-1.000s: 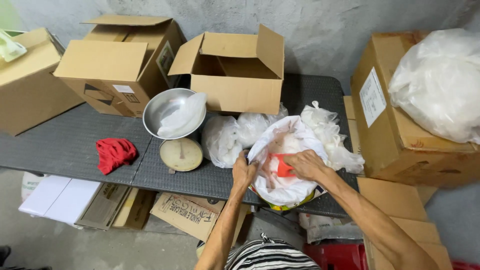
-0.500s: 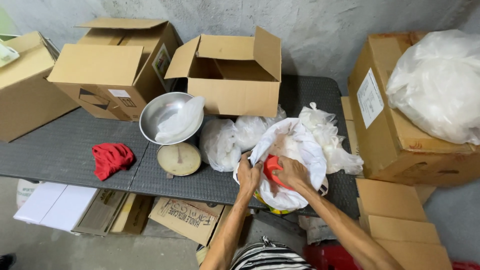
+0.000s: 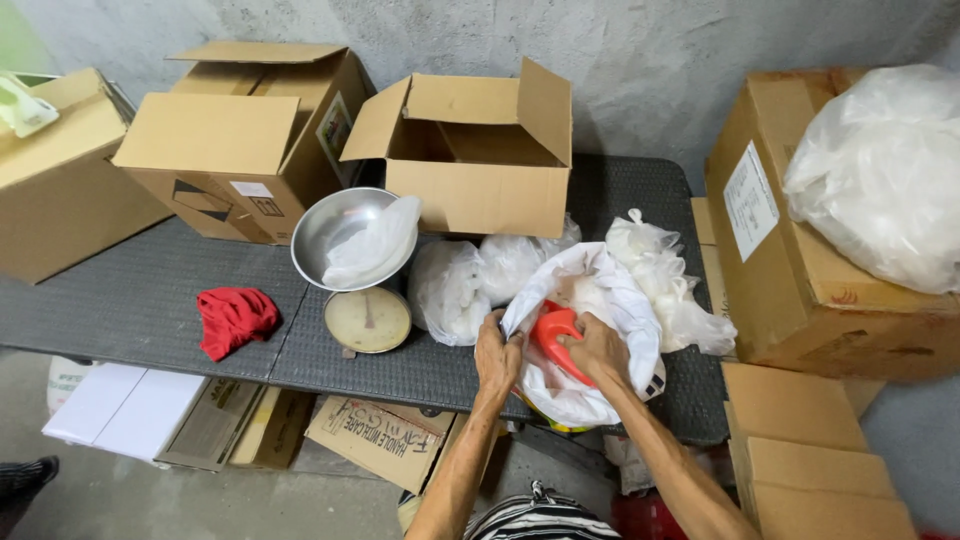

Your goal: Weighing portions of white powder from a large bag into small plastic bags using a mechanical scale and a red scoop.

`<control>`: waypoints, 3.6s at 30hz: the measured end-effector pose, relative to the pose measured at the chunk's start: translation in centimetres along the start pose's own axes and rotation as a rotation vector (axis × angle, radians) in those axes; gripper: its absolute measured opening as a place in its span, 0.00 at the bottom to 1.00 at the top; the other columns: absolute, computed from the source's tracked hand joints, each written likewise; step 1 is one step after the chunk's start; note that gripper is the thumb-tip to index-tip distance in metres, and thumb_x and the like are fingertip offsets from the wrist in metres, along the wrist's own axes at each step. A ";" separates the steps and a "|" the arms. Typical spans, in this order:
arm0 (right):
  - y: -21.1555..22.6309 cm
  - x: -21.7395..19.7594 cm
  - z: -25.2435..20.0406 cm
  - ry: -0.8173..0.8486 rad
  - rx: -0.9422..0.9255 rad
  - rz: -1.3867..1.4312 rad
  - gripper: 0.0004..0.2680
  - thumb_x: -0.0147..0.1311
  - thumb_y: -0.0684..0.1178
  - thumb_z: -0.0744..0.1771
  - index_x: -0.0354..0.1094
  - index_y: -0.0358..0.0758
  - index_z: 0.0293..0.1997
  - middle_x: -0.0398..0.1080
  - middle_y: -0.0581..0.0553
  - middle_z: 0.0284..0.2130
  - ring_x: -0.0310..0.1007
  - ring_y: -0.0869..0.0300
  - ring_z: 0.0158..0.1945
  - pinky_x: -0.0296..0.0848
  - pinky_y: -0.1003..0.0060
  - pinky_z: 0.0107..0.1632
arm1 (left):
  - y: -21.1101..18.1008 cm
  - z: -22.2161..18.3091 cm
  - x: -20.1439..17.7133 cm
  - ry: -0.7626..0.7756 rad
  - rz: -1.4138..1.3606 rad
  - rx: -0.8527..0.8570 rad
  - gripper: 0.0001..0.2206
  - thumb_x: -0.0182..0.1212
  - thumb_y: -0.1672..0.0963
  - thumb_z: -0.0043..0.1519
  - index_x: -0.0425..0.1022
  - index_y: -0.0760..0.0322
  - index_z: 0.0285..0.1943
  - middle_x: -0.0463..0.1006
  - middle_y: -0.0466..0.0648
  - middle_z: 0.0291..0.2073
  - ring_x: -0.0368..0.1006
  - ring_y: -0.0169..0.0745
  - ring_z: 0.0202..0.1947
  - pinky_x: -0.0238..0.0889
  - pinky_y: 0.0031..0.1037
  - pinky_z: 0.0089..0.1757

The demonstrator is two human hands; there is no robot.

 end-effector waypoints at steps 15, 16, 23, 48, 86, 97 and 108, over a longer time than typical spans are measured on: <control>0.1 -0.2 0.5 -0.135 -0.058 0.000 0.15 0.63 0.56 0.63 0.70 0.43 0.49 0.78 0.35 0.39 0.78 0.41 0.45 0.72 0.48 0.47 | -5.9 5.9 3.1 0.170 0.543 0.147 0.34 0.74 0.53 0.50 0.64 0.65 0.65 0.69 0.59 0.53 0.67 0.62 0.55 0.60 0.60 0.48; 0.1 -0.5 0.4 -0.141 -0.054 0.001 0.15 0.63 0.56 0.63 0.70 0.43 0.49 0.78 0.35 0.39 0.78 0.41 0.45 0.72 0.48 0.47 | -5.5 6.6 3.4 0.173 0.542 0.153 0.34 0.74 0.53 0.50 0.64 0.65 0.65 0.69 0.59 0.53 0.67 0.62 0.55 0.60 0.60 0.48; -0.3 -3.1 -0.5 -0.134 -0.035 0.008 0.15 0.65 0.57 0.61 0.71 0.44 0.46 0.79 0.38 0.38 0.78 0.42 0.44 0.72 0.47 0.46 | -6.1 9.6 3.7 0.142 0.485 0.188 0.26 0.76 0.58 0.45 0.71 0.61 0.53 0.72 0.57 0.48 0.70 0.63 0.51 0.68 0.49 0.45; -6.1 -5.4 -4.5 -0.470 0.033 0.018 0.18 0.70 0.61 0.61 0.75 0.40 0.44 0.75 0.41 0.29 0.76 0.49 0.32 0.72 0.54 0.38 | -4.6 4.7 -0.5 0.310 0.625 0.784 0.09 0.71 0.56 0.55 0.81 0.46 0.43 0.72 0.47 0.61 0.60 0.55 0.71 0.42 0.72 0.66; 31.7 0.7 -2.9 -0.185 -0.415 0.007 0.14 0.70 0.52 0.58 0.74 0.40 0.41 0.75 0.44 0.27 0.75 0.53 0.33 0.72 0.57 0.38 | 5.6 26.2 -24.6 0.018 -0.356 -0.015 0.15 0.57 0.57 0.60 0.81 0.71 0.51 0.83 0.50 0.33 0.76 0.38 0.34 0.68 0.29 0.40; 42.3 2.2 2.1 -0.165 -0.998 -0.625 0.07 0.59 0.50 0.62 0.76 0.47 0.41 0.77 0.41 0.26 0.78 0.47 0.33 0.73 0.48 0.34 | 7.8 27.6 -25.1 0.008 -0.658 -0.213 0.11 0.55 0.58 0.63 0.83 0.70 0.45 0.73 0.41 0.20 0.60 0.27 0.17 0.53 0.24 0.22; 45.4 1.1 1.1 -0.190 -1.081 -0.782 0.05 0.54 0.46 0.62 0.76 0.49 0.36 0.77 0.44 0.27 0.79 0.50 0.32 0.68 0.49 0.32 | 11.2 29.0 -24.4 -0.028 -0.744 -0.291 0.10 0.57 0.58 0.66 0.82 0.72 0.44 0.74 0.41 0.21 0.60 0.29 0.16 0.53 0.25 0.21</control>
Point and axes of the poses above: each hand's wrist, its own z-axis towards the middle knuckle, its own x-axis out of the palm, y = z × x, the point moved 2 cm from there along z, towards the middle knuckle
